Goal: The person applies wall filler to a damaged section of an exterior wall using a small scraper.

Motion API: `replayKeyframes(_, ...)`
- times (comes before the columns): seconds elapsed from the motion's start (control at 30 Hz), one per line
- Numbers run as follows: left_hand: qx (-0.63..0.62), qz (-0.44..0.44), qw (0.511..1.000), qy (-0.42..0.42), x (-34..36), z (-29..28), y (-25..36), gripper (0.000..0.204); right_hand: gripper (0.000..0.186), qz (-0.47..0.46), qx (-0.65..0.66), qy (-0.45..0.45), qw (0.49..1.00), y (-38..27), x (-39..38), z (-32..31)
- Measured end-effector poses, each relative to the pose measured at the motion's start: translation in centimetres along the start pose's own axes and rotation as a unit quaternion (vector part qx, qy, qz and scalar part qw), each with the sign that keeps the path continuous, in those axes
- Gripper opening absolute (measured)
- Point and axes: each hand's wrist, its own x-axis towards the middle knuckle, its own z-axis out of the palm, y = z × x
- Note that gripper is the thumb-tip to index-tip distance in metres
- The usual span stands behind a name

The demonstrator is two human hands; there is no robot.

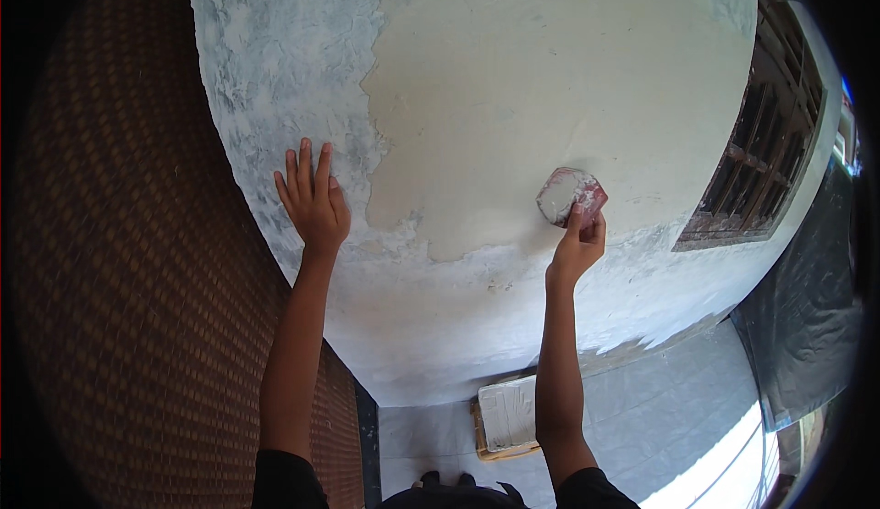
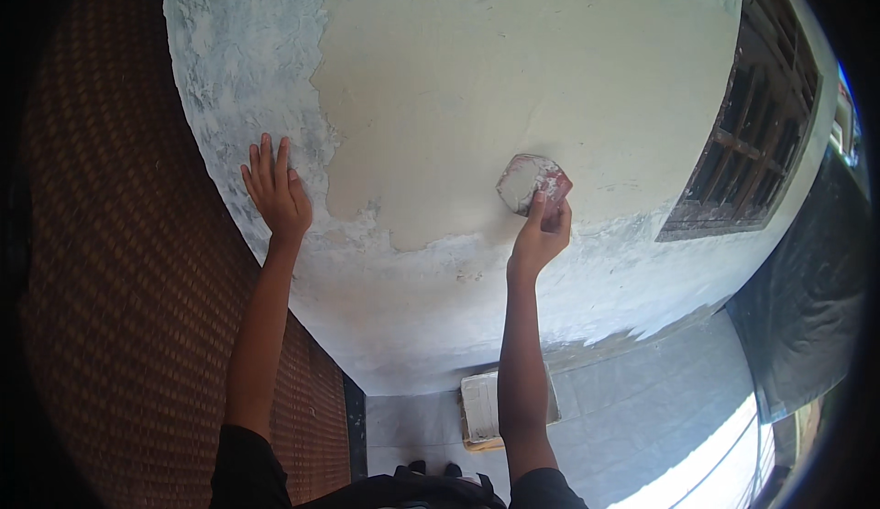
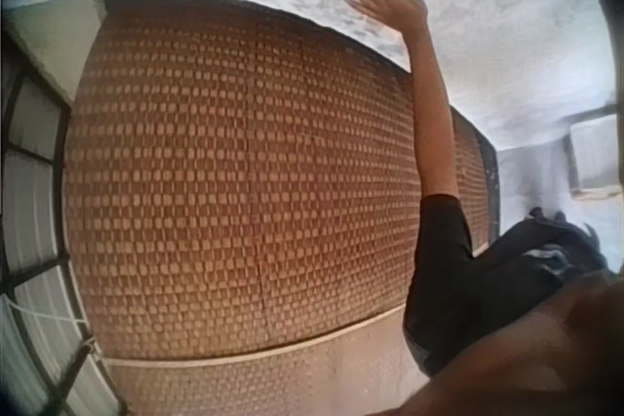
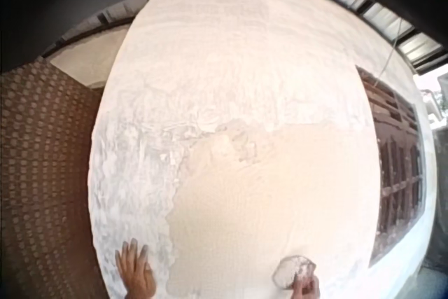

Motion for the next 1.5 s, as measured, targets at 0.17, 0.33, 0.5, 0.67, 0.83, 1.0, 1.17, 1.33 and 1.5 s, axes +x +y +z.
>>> replayKeyframes(0.17, -0.005, -0.005, 1.0, 0.003, 0.1, 0.6, 1.2, 0.044, 0.03, -0.047, 0.036, 0.082, 0.995, -0.1, 1.8, -3.8)
replayKeyframes(0.33, 0.005, 0.0, 1.0, -0.004, -0.1, 0.0, -0.2, 0.045, 0.022, -0.136, -0.043, -0.31, 0.94, 1.5, -8.4, 3.7)
replayKeyframes(0.5, -0.001, 0.005, 1.0, -0.005, -0.3, 0.5, 0.3, 0.045, 0.025, -0.079, -0.126, -0.236, 0.96, 1.3, -4.7, 2.5)
replayKeyframes(0.67, 0.002, 0.002, 1.0, -0.007, 0.1, 0.2, 0.8, 0.046, 0.035, -0.003, 0.029, 0.095, 0.995, 1.1, 3.5, -4.9)
replayKeyframes(0.83, 0.014, 0.009, 1.0, -0.01, 0.1, 0.1, 0.4, 0.046, 0.032, -0.03, 0.079, -0.013, 0.996, -0.2, 0.2, -3.0)
replayKeyframes(1.0, 0.004, 0.013, 1.0, -0.018, 0.0, 0.2, 0.1, 0.046, 0.023, -0.088, -0.164, -0.306, 0.934, -1.6, -7.4, 4.4)
replayKeyframes(1.17, 0.001, 0.014, 1.0, -0.021, -0.3, 0.1, 0.2, 0.046, 0.028, -0.141, -0.044, -0.161, 0.976, 0.0, -1.2, 3.8)
replayKeyframes(1.33, 0.007, 0.008, 1.0, -0.02, -0.2, 0.0, 0.6, 0.047, 0.04, -0.014, 0.043, 0.126, 0.991, -1.2, 6.9, -4.1)
replayKeyframes(1.5, 0.008, 0.014, 1.0, -0.018, -0.1, -0.1, 0.4, 0.047, 0.026, -0.071, 0.071, -0.089, 0.991, -3.0, 0.3, 0.3)
